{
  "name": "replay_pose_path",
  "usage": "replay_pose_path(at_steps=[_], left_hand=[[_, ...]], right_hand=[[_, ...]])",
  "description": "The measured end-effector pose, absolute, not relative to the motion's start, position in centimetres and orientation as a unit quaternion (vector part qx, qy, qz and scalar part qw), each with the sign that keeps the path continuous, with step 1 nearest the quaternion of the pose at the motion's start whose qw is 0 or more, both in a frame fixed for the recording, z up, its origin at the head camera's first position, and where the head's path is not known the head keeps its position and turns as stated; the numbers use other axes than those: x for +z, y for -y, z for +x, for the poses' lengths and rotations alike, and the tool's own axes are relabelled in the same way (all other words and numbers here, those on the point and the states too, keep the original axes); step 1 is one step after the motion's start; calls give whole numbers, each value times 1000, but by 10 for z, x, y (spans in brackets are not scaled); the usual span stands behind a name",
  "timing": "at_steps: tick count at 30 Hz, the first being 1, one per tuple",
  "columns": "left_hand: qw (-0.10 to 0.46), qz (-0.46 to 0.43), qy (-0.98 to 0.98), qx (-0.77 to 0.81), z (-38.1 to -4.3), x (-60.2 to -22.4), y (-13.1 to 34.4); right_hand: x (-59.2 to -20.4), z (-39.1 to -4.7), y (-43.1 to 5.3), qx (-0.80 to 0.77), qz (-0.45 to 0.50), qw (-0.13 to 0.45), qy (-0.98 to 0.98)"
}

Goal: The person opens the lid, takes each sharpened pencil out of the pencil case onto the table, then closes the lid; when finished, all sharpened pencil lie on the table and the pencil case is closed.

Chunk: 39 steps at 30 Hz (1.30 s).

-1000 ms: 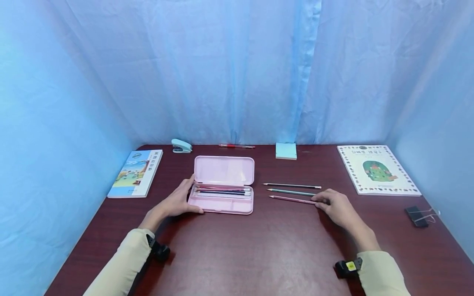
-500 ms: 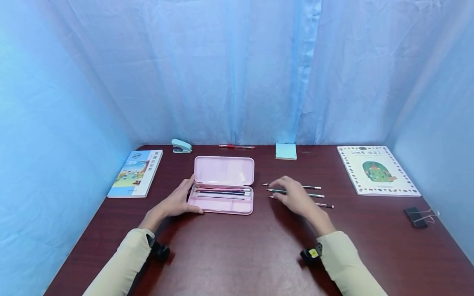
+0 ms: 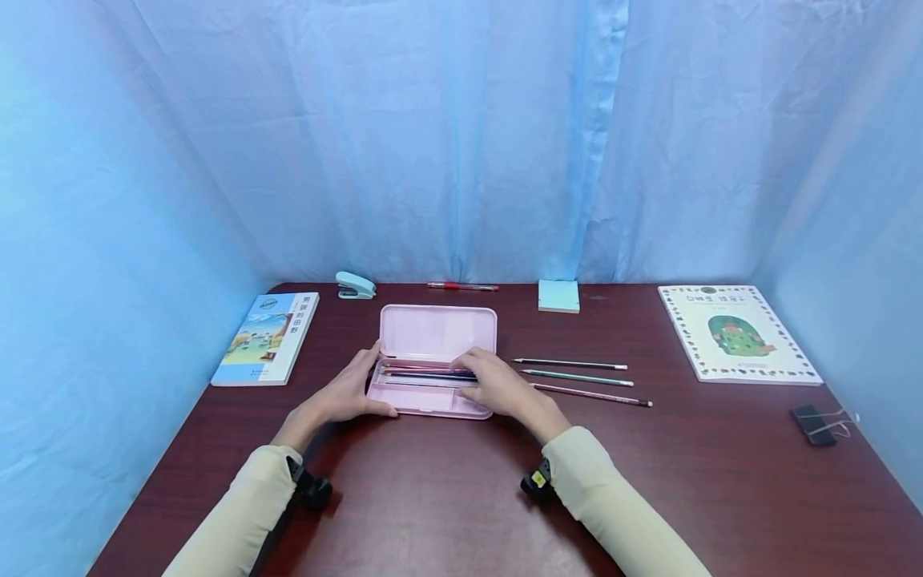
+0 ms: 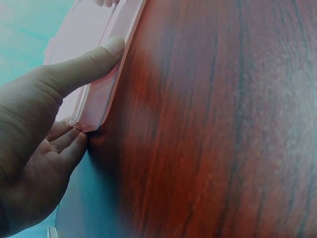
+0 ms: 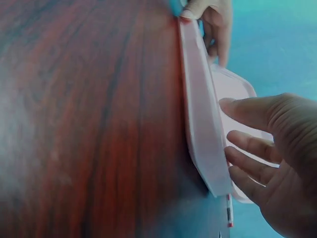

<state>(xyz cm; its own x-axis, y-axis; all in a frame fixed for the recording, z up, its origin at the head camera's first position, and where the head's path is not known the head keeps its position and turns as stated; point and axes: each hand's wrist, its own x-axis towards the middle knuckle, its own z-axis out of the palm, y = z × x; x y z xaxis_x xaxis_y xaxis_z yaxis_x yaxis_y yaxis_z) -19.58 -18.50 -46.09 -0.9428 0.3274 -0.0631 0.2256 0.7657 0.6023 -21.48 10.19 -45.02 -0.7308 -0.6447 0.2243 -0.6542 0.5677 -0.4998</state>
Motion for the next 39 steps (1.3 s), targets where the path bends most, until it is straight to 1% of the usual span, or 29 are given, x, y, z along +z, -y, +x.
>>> replay_pose_path(at_steps=[6,14,25,33,39], left_hand=[[82,148,-935,311,-195,-460,185],[82,150,-934,315,-196,-460,185],[79,150,-934,316,-196,-461,185],[88,141,-937,309,-196,-460,185],[91,141,-938,304,-195,-459,185]], right_hand=[[-454,-214,-97,253,361,-2,898],[-453,-217,-94,272,372,-16,887],[-443,-217,-91,276,349,-61,894],[-441,-218,-98,306,323,-49,894],[-435,-217,-126,335,310,-17,890]])
